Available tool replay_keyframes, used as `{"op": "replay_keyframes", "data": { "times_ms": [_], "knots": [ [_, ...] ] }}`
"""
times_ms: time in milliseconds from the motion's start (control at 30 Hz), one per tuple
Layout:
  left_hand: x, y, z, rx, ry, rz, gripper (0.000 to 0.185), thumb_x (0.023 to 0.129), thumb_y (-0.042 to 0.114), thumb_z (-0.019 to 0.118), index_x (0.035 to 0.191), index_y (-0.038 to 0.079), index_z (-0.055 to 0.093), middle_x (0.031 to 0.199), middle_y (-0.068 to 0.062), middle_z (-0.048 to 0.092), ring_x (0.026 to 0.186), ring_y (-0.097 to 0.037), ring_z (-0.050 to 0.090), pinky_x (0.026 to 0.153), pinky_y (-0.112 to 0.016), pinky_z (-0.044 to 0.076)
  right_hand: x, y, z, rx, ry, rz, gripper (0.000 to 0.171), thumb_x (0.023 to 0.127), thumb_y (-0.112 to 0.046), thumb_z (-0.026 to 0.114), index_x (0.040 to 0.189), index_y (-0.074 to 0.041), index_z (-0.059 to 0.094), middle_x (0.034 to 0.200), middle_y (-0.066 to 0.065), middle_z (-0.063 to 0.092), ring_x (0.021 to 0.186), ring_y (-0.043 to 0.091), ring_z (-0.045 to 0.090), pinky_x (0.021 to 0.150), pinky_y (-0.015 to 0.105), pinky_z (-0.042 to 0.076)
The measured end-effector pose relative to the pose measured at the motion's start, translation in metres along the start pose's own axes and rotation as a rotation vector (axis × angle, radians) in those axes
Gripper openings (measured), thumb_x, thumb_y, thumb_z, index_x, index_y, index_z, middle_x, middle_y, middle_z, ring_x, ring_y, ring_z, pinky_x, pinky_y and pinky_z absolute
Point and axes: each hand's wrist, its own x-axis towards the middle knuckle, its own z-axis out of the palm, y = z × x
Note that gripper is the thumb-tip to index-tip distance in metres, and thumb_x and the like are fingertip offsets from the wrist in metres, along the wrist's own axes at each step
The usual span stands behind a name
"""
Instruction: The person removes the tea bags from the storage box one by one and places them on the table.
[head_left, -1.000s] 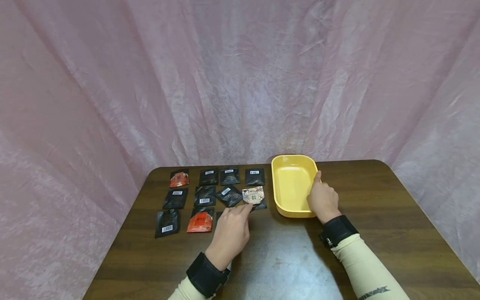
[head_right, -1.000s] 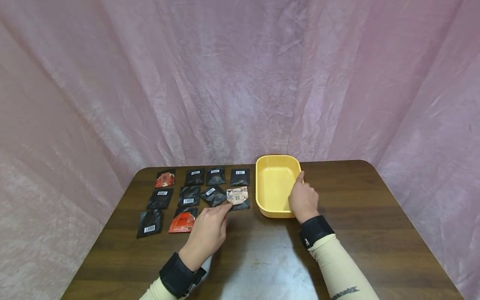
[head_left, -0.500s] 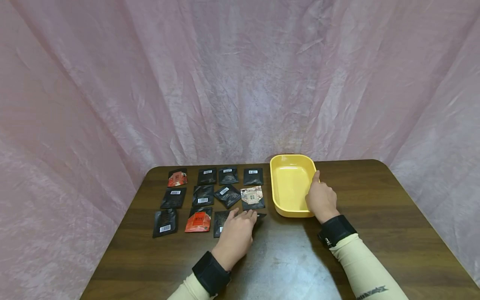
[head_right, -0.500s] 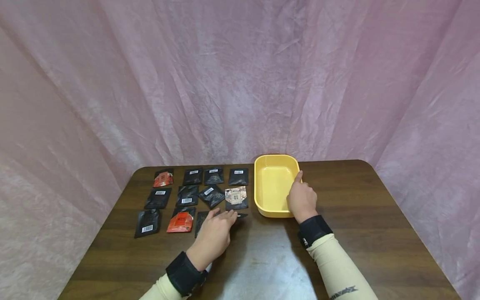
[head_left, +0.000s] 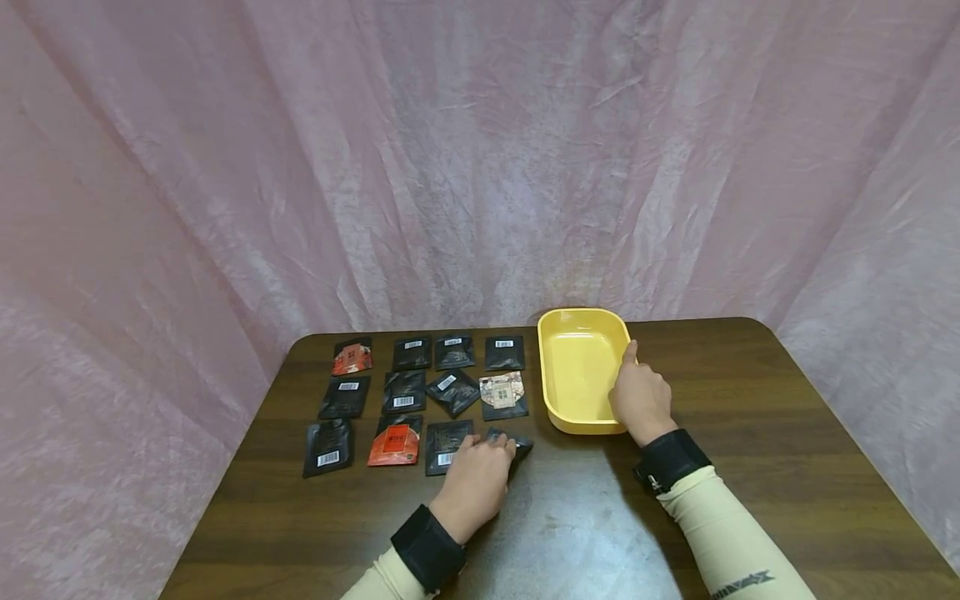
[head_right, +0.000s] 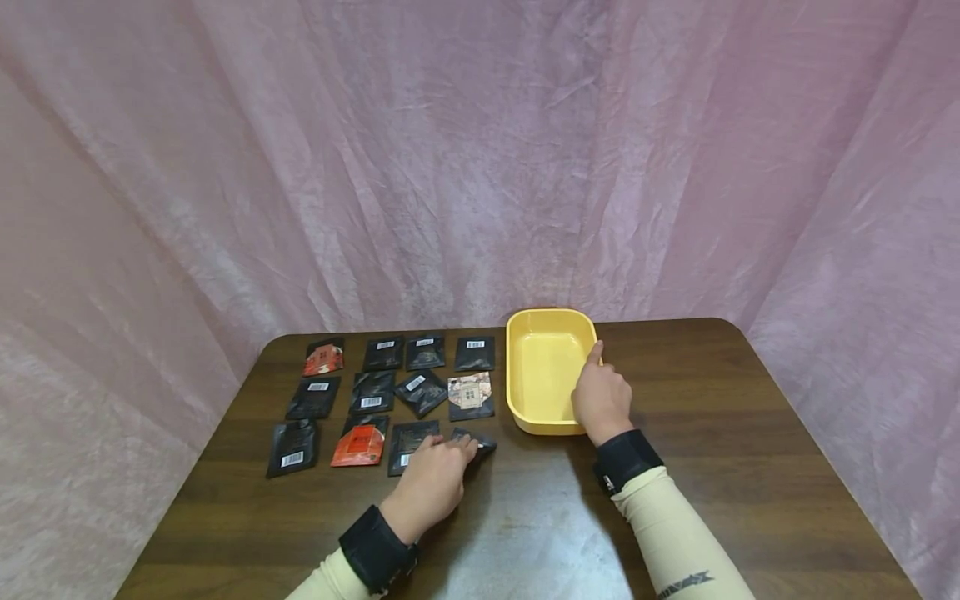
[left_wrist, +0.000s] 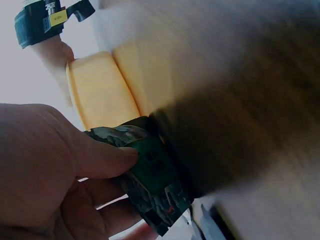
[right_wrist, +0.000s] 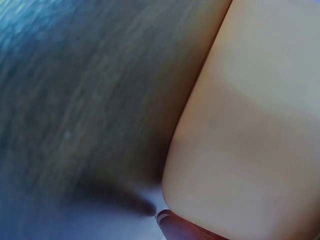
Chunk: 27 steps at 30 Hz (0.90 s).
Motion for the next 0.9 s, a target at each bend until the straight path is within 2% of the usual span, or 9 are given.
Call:
{"op": "replay_keyframes", "data": {
  "times_ms": [200, 367, 633, 900],
  "knots": [
    [-0.002, 0.0, 0.006, -0.026, -0.008, 0.007, 0.042, 0.091, 0.02, 0.083, 0.132, 0.015, 0.075, 0.135, -0.004, 0.077, 0.112, -0.019, 0.077, 0.093, -0.044, 0.058, 0.0, 0.0, 0.0, -0.006, 0.005, -0.004, 0.084, 0.097, -0.012, 0.059, 0.166, 0.011, 0.017, 0.101, 0.033, 0.071, 0.076, 0.041, 0.07, 0.063, 0.052, 0.056],
    [-0.003, 0.0, 0.007, -0.021, -0.046, 0.007, 0.042, 0.097, 0.022, 0.076, 0.138, 0.017, 0.073, 0.142, -0.002, 0.074, 0.12, -0.022, 0.073, 0.096, -0.043, 0.057, 0.0, 0.0, 0.0, -0.004, -0.003, -0.001, 0.085, 0.097, -0.012, 0.059, 0.166, 0.011, 0.015, 0.1, 0.033, 0.071, 0.076, 0.041, 0.069, 0.064, 0.052, 0.056],
    [-0.003, 0.001, 0.008, -0.055, -0.134, 0.003, 0.053, 0.105, 0.041, 0.066, 0.152, 0.019, 0.061, 0.158, -0.004, 0.061, 0.138, -0.03, 0.062, 0.114, -0.053, 0.052, -0.001, 0.001, 0.001, 0.002, 0.015, -0.011, 0.085, 0.096, -0.012, 0.059, 0.165, 0.012, 0.016, 0.098, 0.032, 0.071, 0.076, 0.042, 0.07, 0.064, 0.053, 0.056],
    [-0.001, -0.001, 0.012, -0.093, -0.149, -0.008, 0.059, 0.106, 0.047, 0.061, 0.158, 0.02, 0.054, 0.165, -0.006, 0.053, 0.143, -0.032, 0.056, 0.116, -0.052, 0.048, -0.002, 0.001, 0.0, 0.003, 0.013, -0.011, 0.086, 0.095, -0.011, 0.06, 0.165, 0.012, 0.016, 0.102, 0.035, 0.07, 0.08, 0.045, 0.071, 0.067, 0.056, 0.057]
  ]
}}
